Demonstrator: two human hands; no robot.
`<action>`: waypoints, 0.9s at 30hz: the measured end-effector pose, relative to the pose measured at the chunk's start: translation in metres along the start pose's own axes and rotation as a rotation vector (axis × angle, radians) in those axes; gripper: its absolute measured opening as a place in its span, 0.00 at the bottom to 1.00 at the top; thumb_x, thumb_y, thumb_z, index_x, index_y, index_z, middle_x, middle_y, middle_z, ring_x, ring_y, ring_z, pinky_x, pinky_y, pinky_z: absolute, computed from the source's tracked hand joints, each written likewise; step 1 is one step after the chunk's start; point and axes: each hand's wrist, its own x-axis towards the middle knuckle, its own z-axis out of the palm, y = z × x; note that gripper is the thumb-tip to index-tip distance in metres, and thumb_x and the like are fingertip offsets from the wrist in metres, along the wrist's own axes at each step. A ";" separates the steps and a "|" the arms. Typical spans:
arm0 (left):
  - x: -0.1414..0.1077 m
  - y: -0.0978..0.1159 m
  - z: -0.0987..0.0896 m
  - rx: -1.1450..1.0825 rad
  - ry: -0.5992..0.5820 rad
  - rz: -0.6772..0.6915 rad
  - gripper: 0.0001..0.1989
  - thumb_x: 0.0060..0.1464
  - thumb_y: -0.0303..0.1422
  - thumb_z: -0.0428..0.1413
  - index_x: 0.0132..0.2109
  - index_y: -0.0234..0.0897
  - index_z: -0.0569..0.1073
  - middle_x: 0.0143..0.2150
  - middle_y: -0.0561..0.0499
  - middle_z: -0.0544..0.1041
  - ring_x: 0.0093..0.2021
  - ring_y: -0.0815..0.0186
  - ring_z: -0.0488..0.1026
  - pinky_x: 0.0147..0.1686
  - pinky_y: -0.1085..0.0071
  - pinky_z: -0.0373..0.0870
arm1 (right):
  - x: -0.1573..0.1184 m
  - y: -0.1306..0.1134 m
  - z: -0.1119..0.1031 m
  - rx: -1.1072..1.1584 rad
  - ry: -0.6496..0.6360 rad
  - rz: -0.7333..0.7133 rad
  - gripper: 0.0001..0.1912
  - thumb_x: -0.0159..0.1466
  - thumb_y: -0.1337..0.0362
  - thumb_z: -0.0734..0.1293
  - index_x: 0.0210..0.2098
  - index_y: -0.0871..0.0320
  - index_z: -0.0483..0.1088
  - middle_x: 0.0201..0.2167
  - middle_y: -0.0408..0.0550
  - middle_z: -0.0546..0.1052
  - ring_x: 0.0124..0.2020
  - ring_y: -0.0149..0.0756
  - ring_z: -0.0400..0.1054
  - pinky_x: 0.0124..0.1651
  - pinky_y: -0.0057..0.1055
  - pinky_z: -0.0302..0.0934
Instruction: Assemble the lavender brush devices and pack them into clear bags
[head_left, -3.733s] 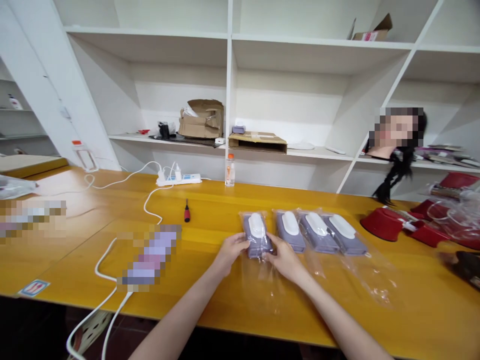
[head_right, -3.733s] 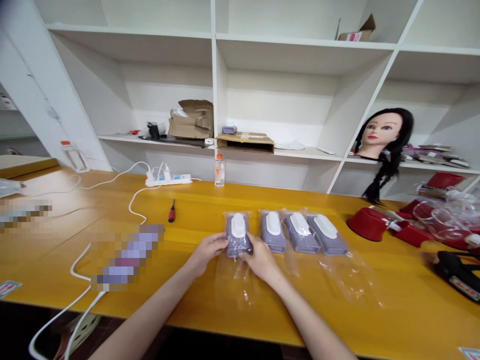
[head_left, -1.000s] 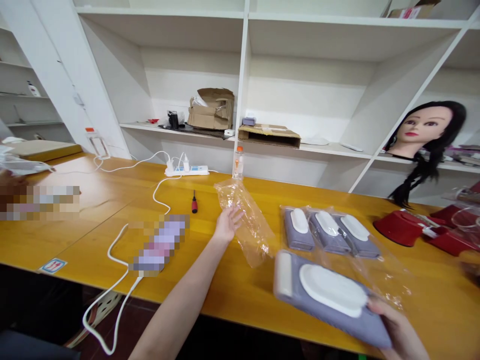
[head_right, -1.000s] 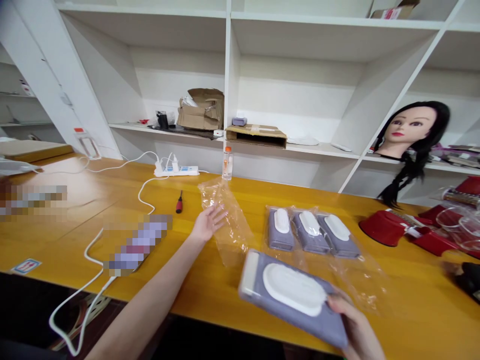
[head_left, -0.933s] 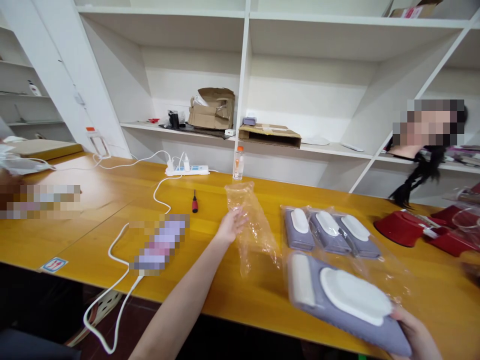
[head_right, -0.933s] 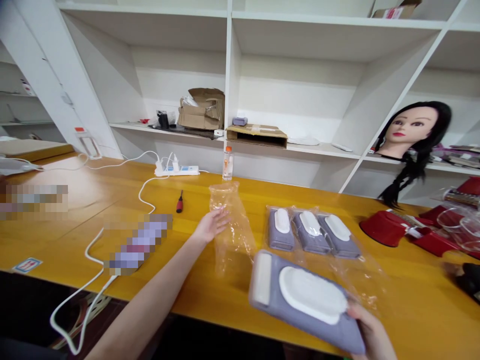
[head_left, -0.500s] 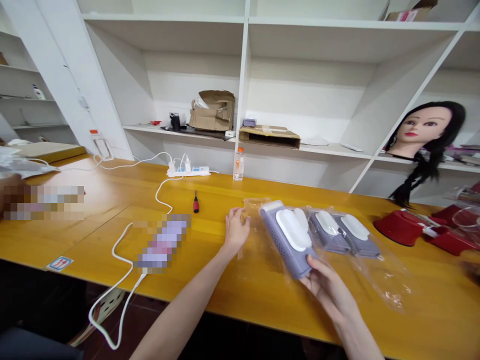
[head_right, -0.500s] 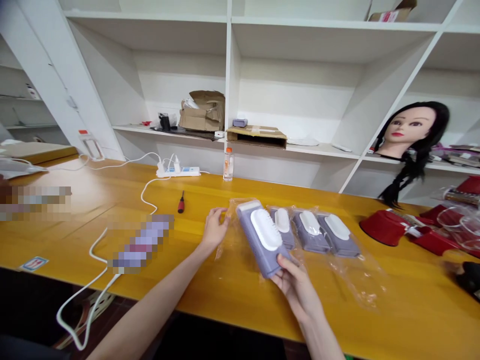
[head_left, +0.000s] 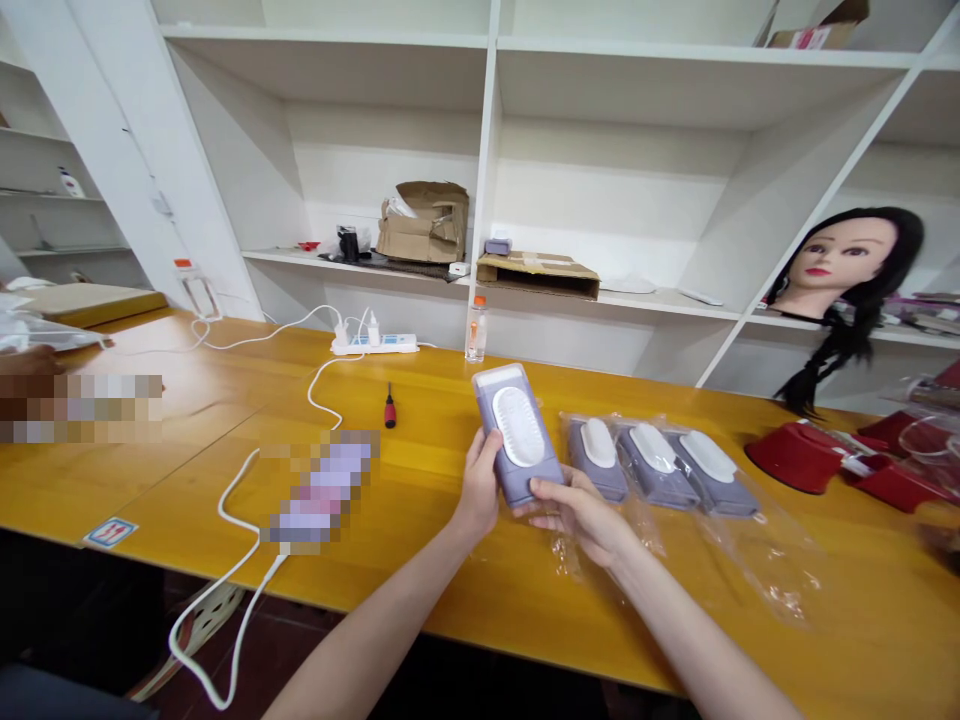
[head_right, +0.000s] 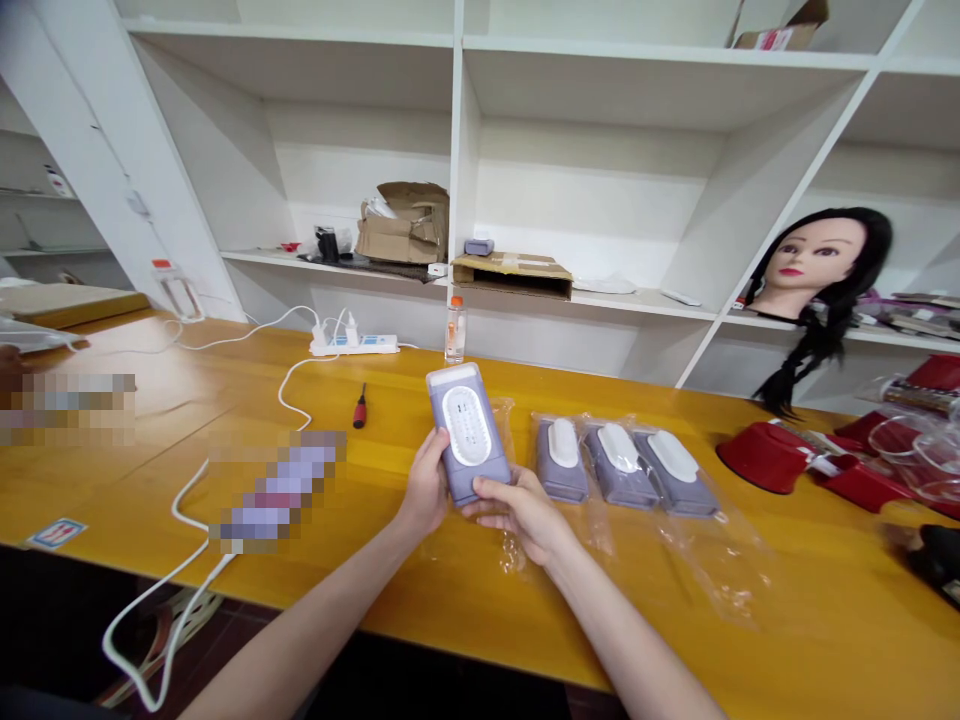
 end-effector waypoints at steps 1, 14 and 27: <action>0.001 0.000 -0.001 0.012 0.002 -0.001 0.15 0.50 0.42 0.55 0.41 0.37 0.71 0.39 0.50 0.76 0.40 0.64 0.71 0.41 0.69 0.66 | 0.003 -0.001 0.000 -0.031 -0.019 0.023 0.16 0.49 0.62 0.73 0.35 0.60 0.68 0.27 0.48 0.78 0.25 0.32 0.72 0.27 0.23 0.61; 0.001 -0.008 -0.008 0.099 0.078 -0.094 0.15 0.51 0.43 0.53 0.43 0.40 0.71 0.35 0.54 0.74 0.32 0.68 0.69 0.34 0.72 0.65 | 0.020 0.021 -0.004 -0.105 -0.027 -0.087 0.14 0.48 0.60 0.72 0.29 0.64 0.70 0.22 0.47 0.76 0.22 0.30 0.70 0.25 0.24 0.54; 0.003 0.003 -0.011 0.096 0.028 -0.131 0.13 0.49 0.42 0.55 0.39 0.39 0.72 0.33 0.54 0.75 0.32 0.68 0.70 0.36 0.72 0.65 | 0.018 0.028 -0.001 0.016 -0.016 0.006 0.19 0.46 0.59 0.74 0.31 0.59 0.64 0.22 0.41 0.75 0.17 0.27 0.67 0.20 0.23 0.52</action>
